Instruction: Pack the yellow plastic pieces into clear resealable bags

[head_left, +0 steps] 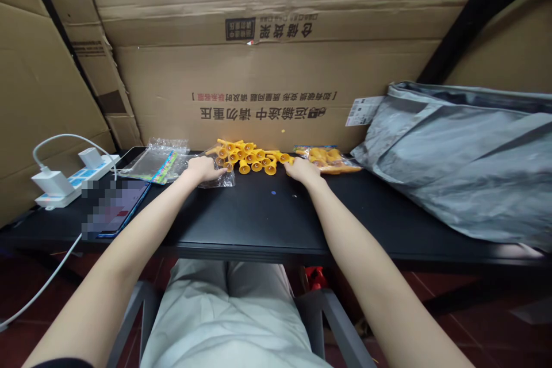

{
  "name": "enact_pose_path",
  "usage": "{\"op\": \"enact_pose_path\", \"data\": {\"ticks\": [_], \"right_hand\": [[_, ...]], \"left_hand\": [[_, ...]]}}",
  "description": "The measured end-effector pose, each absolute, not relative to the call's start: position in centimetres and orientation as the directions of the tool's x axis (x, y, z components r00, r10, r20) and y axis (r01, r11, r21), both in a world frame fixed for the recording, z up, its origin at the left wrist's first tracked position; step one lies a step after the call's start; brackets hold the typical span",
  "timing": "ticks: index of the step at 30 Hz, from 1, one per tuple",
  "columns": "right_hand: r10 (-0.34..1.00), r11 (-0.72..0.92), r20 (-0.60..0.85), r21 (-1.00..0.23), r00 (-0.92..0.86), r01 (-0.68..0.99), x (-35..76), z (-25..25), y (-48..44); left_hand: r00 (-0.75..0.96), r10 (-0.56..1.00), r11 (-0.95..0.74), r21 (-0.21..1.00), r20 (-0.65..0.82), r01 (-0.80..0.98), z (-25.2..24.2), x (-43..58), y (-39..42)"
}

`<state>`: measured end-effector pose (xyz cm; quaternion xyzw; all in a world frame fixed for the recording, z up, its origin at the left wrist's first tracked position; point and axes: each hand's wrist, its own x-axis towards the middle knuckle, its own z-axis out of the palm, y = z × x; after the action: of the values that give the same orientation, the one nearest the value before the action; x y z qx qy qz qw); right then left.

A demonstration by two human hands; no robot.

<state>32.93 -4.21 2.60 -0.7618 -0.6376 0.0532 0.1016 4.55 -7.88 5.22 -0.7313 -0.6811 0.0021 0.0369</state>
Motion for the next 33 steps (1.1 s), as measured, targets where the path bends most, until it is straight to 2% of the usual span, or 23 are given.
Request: {"op": "enact_pose_path", "data": {"ticks": [6,10,14,17,20,23,26,30,33], "right_hand": [[0.984,-0.16,0.049,-0.208,0.173,0.965,33.1,2.3,-4.3],[0.976,-0.173,0.079,-0.292,0.204,0.941,33.3,1.9,-3.8],[0.921,-0.238,0.196,-0.398,0.336,0.886,33.9,1.9,-3.5],[0.86,-0.224,0.324,-0.454,0.394,0.862,34.6,2.2,-3.5],[0.783,-0.104,0.491,-0.502,0.382,0.859,35.1,2.4,-3.4],[0.699,0.119,0.649,-0.519,0.3,0.846,34.9,2.6,-3.1],[0.66,0.354,0.729,-0.517,0.184,0.779,33.7,2.8,-3.2],[0.705,0.571,0.709,-0.575,0.01,0.586,31.3,2.8,-4.2],[0.794,0.595,0.574,-0.671,-0.198,0.442,29.9,2.6,-5.0]], "left_hand": [[0.046,0.998,-0.044,-0.036,0.053,0.998,5.1,6.0,-7.9],[0.049,0.996,-0.05,0.011,0.078,0.999,5.2,6.5,-8.0],[0.041,0.993,-0.046,0.042,0.108,0.998,5.2,6.5,-8.0],[0.039,0.994,-0.047,0.081,0.099,0.996,5.2,6.3,-7.9],[0.07,0.997,-0.073,0.15,0.027,0.986,5.1,5.8,-7.6],[0.115,0.986,-0.084,0.239,-0.119,0.967,4.6,5.3,-7.1],[0.15,0.961,-0.066,0.33,-0.234,0.942,3.8,4.7,-6.7],[0.181,0.959,-0.066,0.449,-0.217,0.891,2.8,4.0,-6.6],[0.206,0.967,-0.093,0.541,-0.152,0.836,2.2,3.4,-6.7]]}}
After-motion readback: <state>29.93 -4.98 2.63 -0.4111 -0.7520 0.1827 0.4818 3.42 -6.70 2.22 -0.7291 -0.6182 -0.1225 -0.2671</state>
